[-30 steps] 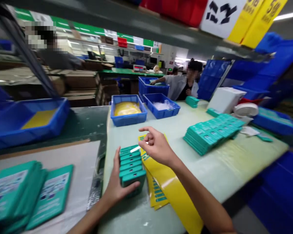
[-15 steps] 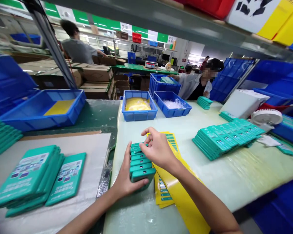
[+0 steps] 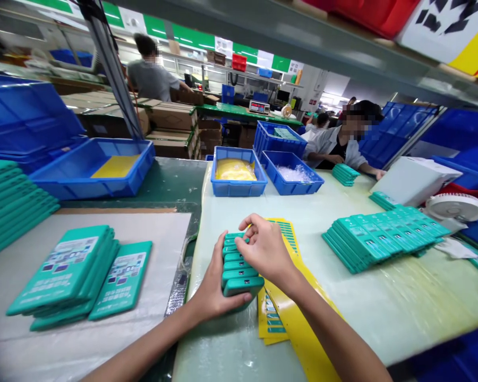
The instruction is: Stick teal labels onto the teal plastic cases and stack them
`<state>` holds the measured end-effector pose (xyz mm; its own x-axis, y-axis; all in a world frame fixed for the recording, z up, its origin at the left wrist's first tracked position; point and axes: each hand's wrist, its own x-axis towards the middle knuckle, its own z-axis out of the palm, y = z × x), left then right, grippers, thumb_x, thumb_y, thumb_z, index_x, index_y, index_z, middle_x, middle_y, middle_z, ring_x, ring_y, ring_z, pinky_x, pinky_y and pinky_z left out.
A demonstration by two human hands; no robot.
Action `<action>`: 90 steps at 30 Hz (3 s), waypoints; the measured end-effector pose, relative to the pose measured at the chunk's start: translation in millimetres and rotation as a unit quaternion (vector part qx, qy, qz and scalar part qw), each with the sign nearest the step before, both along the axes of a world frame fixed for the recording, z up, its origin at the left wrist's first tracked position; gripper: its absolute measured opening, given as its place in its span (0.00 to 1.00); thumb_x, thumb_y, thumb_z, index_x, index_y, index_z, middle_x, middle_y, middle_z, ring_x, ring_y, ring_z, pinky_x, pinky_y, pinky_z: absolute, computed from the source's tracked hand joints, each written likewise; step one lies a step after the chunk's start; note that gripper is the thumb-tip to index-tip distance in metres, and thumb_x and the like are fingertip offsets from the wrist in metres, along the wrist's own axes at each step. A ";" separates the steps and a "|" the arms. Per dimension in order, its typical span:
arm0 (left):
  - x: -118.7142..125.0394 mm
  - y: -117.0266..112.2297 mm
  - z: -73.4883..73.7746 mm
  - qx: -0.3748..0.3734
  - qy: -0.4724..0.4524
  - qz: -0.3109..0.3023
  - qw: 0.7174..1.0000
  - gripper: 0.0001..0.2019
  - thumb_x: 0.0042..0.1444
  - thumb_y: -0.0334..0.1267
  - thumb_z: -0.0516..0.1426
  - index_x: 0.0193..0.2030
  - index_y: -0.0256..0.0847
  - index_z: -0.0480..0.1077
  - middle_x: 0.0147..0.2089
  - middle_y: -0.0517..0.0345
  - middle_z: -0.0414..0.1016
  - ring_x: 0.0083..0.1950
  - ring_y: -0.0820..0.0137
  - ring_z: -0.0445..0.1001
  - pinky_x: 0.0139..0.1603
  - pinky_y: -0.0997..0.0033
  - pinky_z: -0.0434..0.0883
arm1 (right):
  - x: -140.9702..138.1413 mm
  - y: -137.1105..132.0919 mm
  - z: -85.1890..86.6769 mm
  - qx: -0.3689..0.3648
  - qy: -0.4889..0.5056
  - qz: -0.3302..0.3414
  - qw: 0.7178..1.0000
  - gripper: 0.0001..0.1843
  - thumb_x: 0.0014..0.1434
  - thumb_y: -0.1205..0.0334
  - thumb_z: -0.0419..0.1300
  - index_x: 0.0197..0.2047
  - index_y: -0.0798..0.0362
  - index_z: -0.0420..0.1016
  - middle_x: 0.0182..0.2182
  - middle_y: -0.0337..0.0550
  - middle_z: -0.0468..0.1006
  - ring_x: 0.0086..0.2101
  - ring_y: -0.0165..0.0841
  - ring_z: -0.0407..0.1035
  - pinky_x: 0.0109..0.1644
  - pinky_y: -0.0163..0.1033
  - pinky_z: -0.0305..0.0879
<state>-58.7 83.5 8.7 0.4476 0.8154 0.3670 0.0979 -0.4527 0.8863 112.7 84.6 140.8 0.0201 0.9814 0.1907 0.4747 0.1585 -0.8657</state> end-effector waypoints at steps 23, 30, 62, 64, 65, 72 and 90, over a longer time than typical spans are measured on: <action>-3.5 2.6 -4.4 0.033 0.007 -0.005 0.999 0.71 0.55 0.64 0.73 0.87 0.47 0.28 0.85 0.29 0.38 0.86 0.30 0.45 0.82 0.19 0.53 | 10.7 12.8 8.2 -0.040 -0.296 -0.051 0.953 0.21 0.56 0.50 0.80 0.34 0.51 0.74 0.28 0.40 0.77 0.31 0.36 0.67 0.35 0.40 0.48; -1.6 4.9 -3.4 0.029 -0.006 -0.002 1.000 0.70 0.55 0.65 0.73 0.87 0.46 0.30 0.84 0.29 0.43 0.86 0.30 0.47 0.83 0.20 0.52 | 38.4 26.6 -24.2 -0.099 0.030 0.107 0.989 0.24 0.58 0.42 0.74 0.46 0.55 0.86 0.46 0.49 0.88 0.44 0.41 0.81 0.49 0.43 0.75; -3.6 6.5 -2.7 0.067 0.024 0.014 0.997 0.66 0.58 0.63 0.72 0.88 0.46 0.32 0.85 0.32 0.47 0.85 0.32 0.53 0.82 0.25 0.58 | 90.8 45.0 -152.4 -0.143 -0.291 -0.248 0.913 0.07 0.66 0.67 0.69 0.45 0.60 0.88 0.53 0.63 0.84 0.53 0.47 0.78 0.59 0.41 0.69; -3.4 6.5 -2.8 0.062 0.020 0.014 0.998 0.67 0.57 0.63 0.72 0.87 0.46 0.32 0.84 0.31 0.48 0.84 0.31 0.54 0.82 0.24 0.58 | 94.0 46.7 -152.7 -0.143 -0.286 -0.244 0.915 0.07 0.65 0.66 0.70 0.44 0.60 0.88 0.51 0.62 0.85 0.52 0.46 0.78 0.56 0.39 0.68; -3.1 6.6 -2.7 0.061 0.018 0.015 0.998 0.67 0.57 0.63 0.72 0.87 0.45 0.32 0.84 0.31 0.48 0.84 0.31 0.54 0.82 0.23 0.58 | 95.3 46.9 -152.3 -0.142 -0.281 -0.241 0.918 0.06 0.65 0.66 0.70 0.43 0.60 0.88 0.50 0.61 0.86 0.51 0.46 0.79 0.55 0.39 0.68; -0.6 6.1 -1.4 0.071 0.015 0.013 0.997 0.67 0.58 0.64 0.72 0.88 0.47 0.32 0.85 0.31 0.46 0.84 0.31 0.53 0.82 0.24 0.58 | 83.5 34.4 -153.1 -0.100 -0.206 -0.273 0.934 0.10 0.64 0.67 0.66 0.47 0.61 0.87 0.50 0.65 0.85 0.50 0.50 0.79 0.57 0.45 0.69; -0.6 8.7 -9.0 0.081 0.018 0.012 0.997 0.68 0.57 0.68 0.72 0.87 0.47 0.31 0.86 0.31 0.44 0.86 0.30 0.49 0.83 0.21 0.55 | 132.1 12.0 -75.0 -0.205 0.122 -0.057 0.969 0.34 0.34 0.36 0.81 0.29 0.57 0.79 0.24 0.39 0.75 0.22 0.26 0.63 0.28 0.35 0.58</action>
<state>-59.3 92.2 -0.3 0.4435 0.7580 0.4783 0.1412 -0.5860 0.7979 244.8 96.7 65.8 0.1284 0.9625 -0.2389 0.2428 -0.2641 -0.9334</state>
